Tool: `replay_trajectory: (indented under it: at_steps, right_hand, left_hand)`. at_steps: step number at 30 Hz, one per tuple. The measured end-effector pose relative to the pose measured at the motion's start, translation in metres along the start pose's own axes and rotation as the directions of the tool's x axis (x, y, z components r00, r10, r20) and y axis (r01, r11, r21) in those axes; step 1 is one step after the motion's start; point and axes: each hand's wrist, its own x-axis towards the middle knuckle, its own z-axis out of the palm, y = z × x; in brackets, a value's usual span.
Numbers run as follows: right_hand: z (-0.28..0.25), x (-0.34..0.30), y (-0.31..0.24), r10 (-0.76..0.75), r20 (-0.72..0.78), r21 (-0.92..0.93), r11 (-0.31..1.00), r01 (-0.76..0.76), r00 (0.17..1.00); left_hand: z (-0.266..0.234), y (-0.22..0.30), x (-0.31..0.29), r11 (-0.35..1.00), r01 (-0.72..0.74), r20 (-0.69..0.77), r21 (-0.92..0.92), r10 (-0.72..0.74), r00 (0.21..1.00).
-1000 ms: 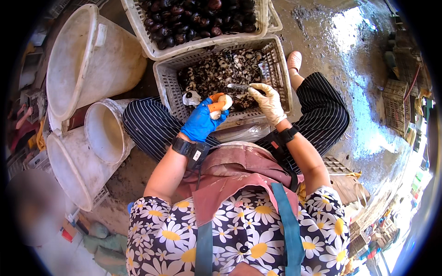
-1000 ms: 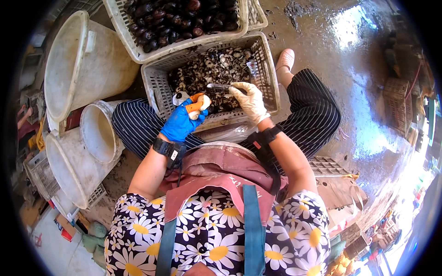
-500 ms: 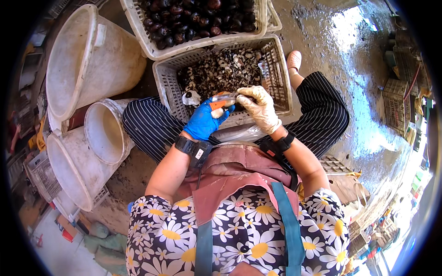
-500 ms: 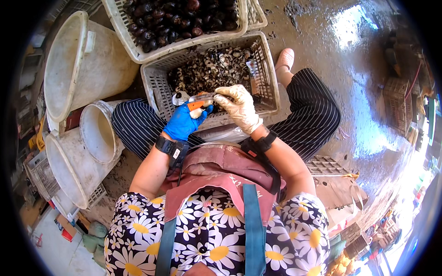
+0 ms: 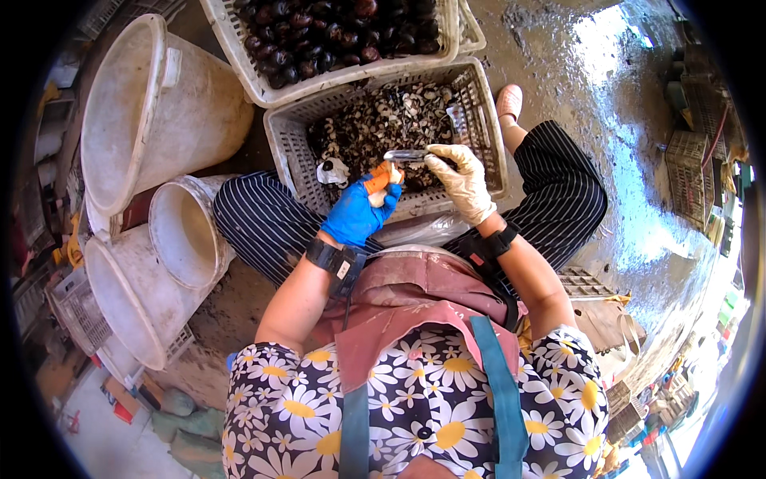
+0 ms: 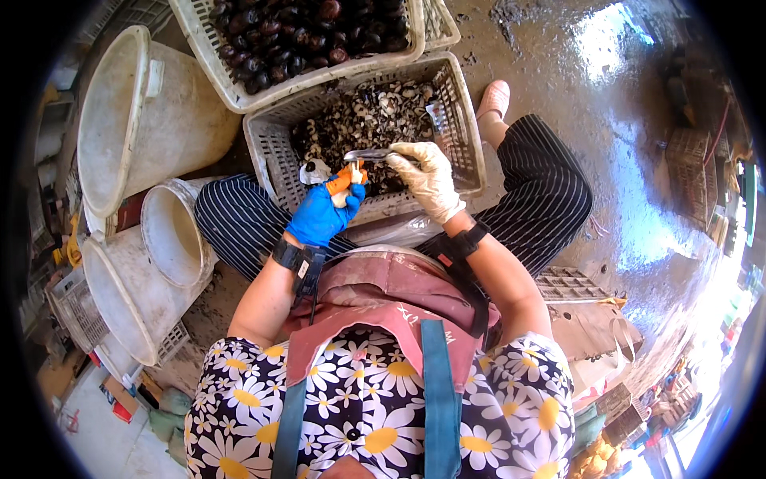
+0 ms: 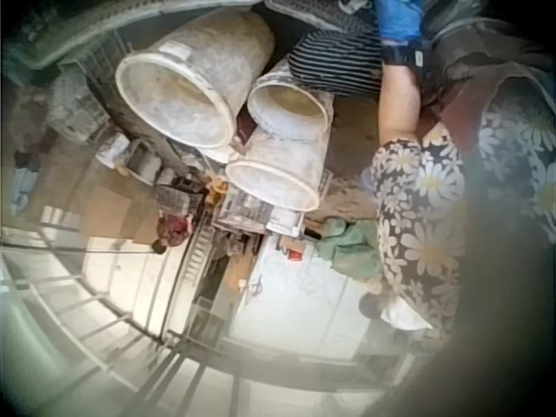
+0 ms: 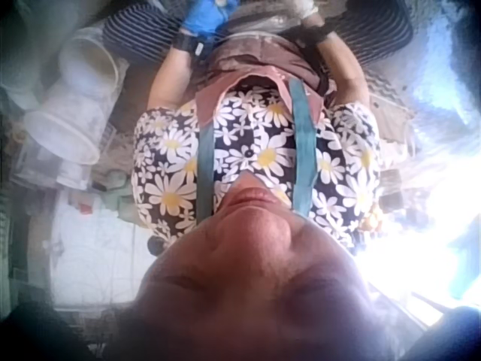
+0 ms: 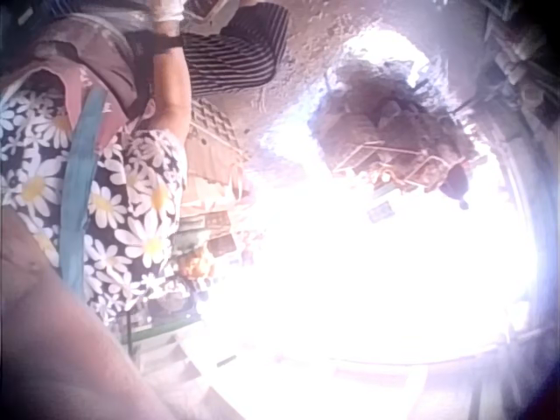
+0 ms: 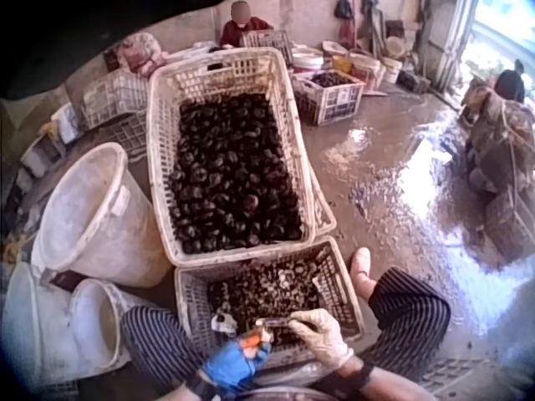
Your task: The person peels water chestnuts by hand using a small blade. They pick up individual water chestnuts from a basket, remove the outer skin, and place the peeled chestnuts into a white bucket.
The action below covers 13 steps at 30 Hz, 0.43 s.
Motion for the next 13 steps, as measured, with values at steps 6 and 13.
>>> replay_trajectory:
  at_steps: [6,13]
  right_hand:
    - [0.008,-0.001,-0.016,0.061,0.050,-0.010,0.998,-0.060,0.997]
    - [0.014,-0.008,-0.031,-0.047,0.178,0.008,0.999,0.047,0.983]
  left_hand:
    - [-0.003,-0.001,-0.002,0.995,-0.097,-0.160,0.013,0.098,0.982]
    - [-0.008,-0.005,-0.001,0.993,-0.113,-0.091,0.043,0.117,0.989]
